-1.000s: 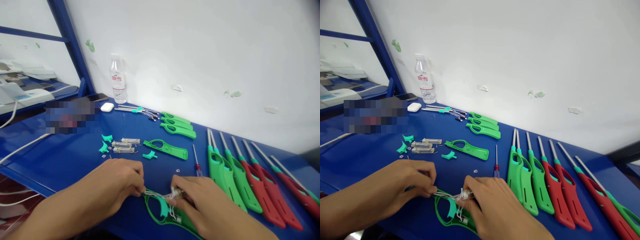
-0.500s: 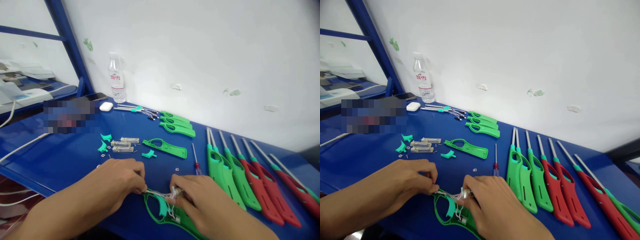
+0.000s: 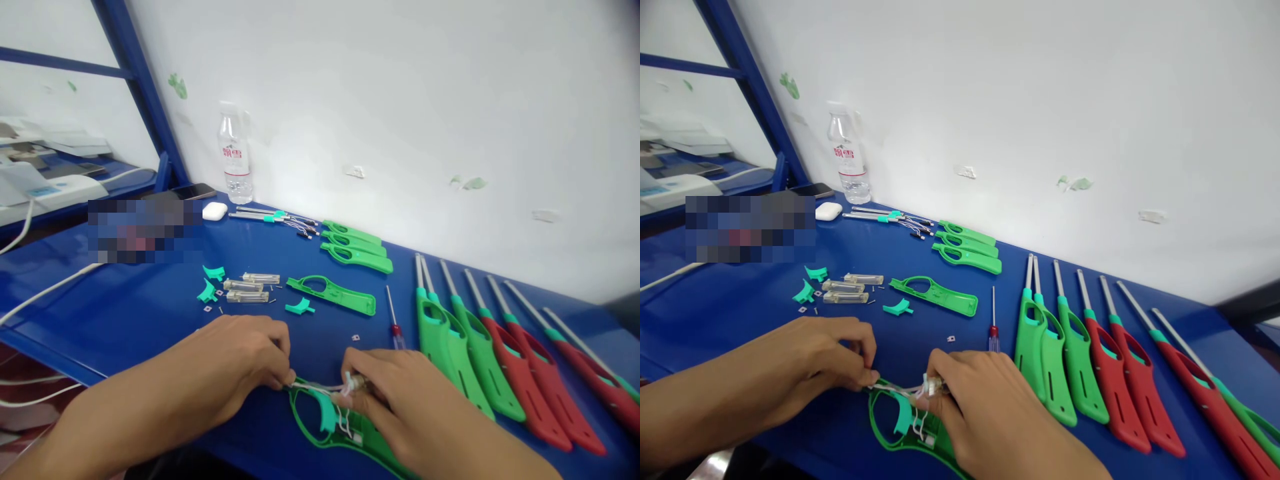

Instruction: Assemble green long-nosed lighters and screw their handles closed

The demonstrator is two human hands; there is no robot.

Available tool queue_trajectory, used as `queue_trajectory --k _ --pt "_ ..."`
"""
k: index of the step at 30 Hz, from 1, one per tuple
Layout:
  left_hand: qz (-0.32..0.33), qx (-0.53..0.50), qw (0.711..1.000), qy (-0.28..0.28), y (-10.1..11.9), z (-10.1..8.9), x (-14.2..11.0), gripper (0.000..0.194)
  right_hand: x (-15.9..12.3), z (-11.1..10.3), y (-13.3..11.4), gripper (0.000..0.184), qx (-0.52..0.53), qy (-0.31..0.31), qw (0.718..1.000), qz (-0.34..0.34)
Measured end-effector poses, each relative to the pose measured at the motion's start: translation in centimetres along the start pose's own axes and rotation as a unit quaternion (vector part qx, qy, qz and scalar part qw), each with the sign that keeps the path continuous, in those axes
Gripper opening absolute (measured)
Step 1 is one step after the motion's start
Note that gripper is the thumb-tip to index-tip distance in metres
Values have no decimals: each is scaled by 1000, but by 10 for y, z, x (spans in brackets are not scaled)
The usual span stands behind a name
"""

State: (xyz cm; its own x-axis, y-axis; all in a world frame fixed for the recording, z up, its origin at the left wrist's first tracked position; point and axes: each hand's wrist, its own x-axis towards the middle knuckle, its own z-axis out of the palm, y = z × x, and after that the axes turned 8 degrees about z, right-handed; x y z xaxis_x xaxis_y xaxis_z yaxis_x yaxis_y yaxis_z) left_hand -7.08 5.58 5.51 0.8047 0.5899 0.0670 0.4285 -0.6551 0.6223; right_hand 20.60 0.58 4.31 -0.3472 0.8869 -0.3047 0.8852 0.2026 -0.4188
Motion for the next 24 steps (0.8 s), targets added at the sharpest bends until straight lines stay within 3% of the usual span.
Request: queue_trajectory --k 3,8,17,24 --pt "-46 -86 995 -14 -11 3 5 30 1 0 0 23 -8 -4 1000 1" --pt "-61 -124 990 -19 -28 7 11 30 2 2 3 22 -8 -3 1000 -5" --pt "-33 -20 999 -25 0 0 -1 34 3 6 4 21 -30 29 999 -28" --pt "-25 -4 999 -26 -14 8 0 35 2 6 4 19 -24 38 999 -28"
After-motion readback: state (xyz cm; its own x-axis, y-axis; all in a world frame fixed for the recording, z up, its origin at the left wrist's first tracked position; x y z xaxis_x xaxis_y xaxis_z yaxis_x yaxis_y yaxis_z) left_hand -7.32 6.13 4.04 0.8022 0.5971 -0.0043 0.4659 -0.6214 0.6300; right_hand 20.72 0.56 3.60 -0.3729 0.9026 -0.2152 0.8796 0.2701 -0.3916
